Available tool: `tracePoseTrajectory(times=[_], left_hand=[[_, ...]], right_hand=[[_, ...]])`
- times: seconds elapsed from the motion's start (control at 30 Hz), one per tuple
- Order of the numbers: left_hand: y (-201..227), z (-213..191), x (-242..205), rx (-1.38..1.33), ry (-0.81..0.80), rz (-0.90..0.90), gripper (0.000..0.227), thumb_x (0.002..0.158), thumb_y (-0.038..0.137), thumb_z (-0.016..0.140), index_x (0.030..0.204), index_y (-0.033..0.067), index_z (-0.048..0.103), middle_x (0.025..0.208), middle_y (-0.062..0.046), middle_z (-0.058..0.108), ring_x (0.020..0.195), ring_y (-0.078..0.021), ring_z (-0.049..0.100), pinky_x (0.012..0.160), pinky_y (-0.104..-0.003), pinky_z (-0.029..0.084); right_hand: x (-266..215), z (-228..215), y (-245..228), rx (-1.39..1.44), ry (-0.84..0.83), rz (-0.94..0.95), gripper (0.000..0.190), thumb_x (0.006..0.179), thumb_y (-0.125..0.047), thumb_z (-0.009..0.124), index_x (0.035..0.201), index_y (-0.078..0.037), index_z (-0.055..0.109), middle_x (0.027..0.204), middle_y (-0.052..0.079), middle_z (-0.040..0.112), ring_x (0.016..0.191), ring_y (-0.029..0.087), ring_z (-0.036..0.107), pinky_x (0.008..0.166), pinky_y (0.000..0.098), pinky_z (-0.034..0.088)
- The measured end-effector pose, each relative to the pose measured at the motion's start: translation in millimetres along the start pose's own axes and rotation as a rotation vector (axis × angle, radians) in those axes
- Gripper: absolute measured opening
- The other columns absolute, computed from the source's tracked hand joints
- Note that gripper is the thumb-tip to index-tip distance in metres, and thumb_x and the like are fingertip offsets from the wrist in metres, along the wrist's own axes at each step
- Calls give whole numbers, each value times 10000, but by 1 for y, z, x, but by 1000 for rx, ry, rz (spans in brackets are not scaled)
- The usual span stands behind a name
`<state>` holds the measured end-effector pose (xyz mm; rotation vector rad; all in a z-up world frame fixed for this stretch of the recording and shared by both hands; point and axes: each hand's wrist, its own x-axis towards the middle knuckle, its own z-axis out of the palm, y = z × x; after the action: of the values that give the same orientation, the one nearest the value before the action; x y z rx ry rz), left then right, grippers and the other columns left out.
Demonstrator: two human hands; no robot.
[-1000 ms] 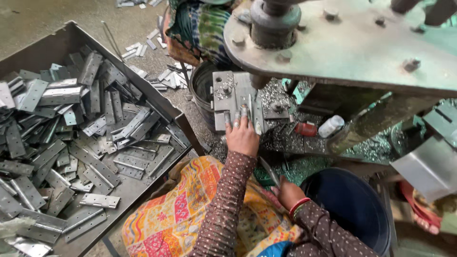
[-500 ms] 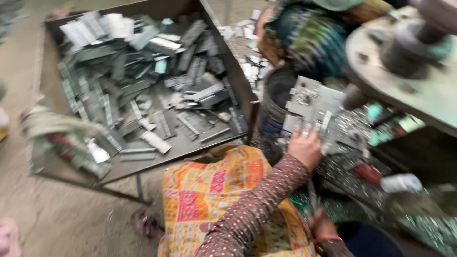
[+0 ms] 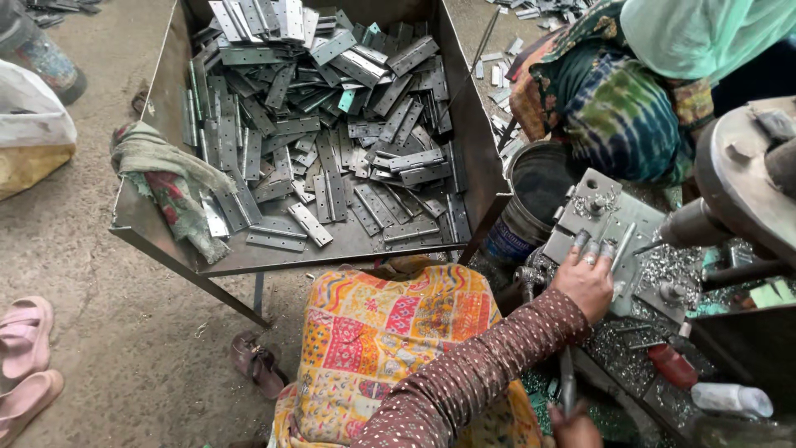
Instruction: The person operates a manual press machine to process metal hinge components. They pick up a hinge from a bin, place it into the press, activate the lever, and then remove the processed hinge, repeating this cycle continuously.
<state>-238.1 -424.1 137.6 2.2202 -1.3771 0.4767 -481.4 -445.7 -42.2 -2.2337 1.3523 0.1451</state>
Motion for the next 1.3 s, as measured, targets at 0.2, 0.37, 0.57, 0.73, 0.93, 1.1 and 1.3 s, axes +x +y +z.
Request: tracePoseTrajectory(times=[0.2, 0.37, 0.57, 0.73, 0.93, 1.1, 1.3], left_hand=[[0, 18, 36, 129, -50, 1, 299, 819, 220, 514, 947, 141, 772, 1326, -164, 649, 1219, -325, 627, 1134, -542, 355], [-1, 23, 30, -106, -310, -37, 255, 947, 179, 564, 1071, 69, 758, 1239, -130, 673, 1134, -265, 672, 1208, -534, 341], [-4, 16, 15, 8, 55, 36, 271, 852, 180, 577, 992, 42, 764, 1334, -146, 647, 1281, -319, 598, 1192, -536, 296], [-2, 14, 14, -74, -205, -15, 262, 964, 167, 522, 974, 52, 758, 1325, -168, 650, 1297, -333, 575, 1171, -549, 318], [-1, 11, 4, -27, -35, 26, 240, 917, 167, 571, 1011, 41, 752, 1336, -158, 650, 1303, -312, 585, 1171, -523, 370], [-4, 16, 19, -36, -119, 13, 247, 908, 152, 552, 1011, 44, 748, 1367, -145, 630, 1287, -301, 575, 1172, -530, 340], [-1, 5, 11, -60, -114, 10, 264, 937, 143, 540, 1066, 29, 741, 1353, -142, 639, 1294, -304, 575, 1154, -535, 340]], right_hand=[[2, -32, 19, -50, -58, 15, 610, 790, -587, 707, 995, -16, 654, 856, 275, 761, 830, 461, 749, 773, 536, 575], [-34, 3, -2, 143, 50, -82, 504, 844, -536, 658, 1007, -59, 655, 764, 249, 724, 713, 457, 723, 668, 536, 546], [-25, -56, -16, -85, -45, -66, 500, 820, -467, 755, 1021, -36, 600, 849, 234, 725, 840, 443, 701, 745, 506, 549], [-43, -35, -26, 35, 19, -86, 467, 851, -466, 710, 1032, -50, 601, 852, 229, 721, 825, 435, 708, 728, 511, 553], [-58, -8, -12, 145, 69, -131, 471, 838, -417, 742, 1041, -23, 586, 819, 245, 708, 792, 461, 691, 698, 527, 539], [-21, -27, -5, -99, -42, -32, 519, 842, -474, 759, 1016, -21, 575, 857, 240, 715, 847, 445, 709, 752, 513, 564], [-40, 17, -6, 168, 279, -321, 513, 846, -408, 694, 1098, 22, 568, 867, 295, 685, 807, 503, 662, 669, 551, 522]])
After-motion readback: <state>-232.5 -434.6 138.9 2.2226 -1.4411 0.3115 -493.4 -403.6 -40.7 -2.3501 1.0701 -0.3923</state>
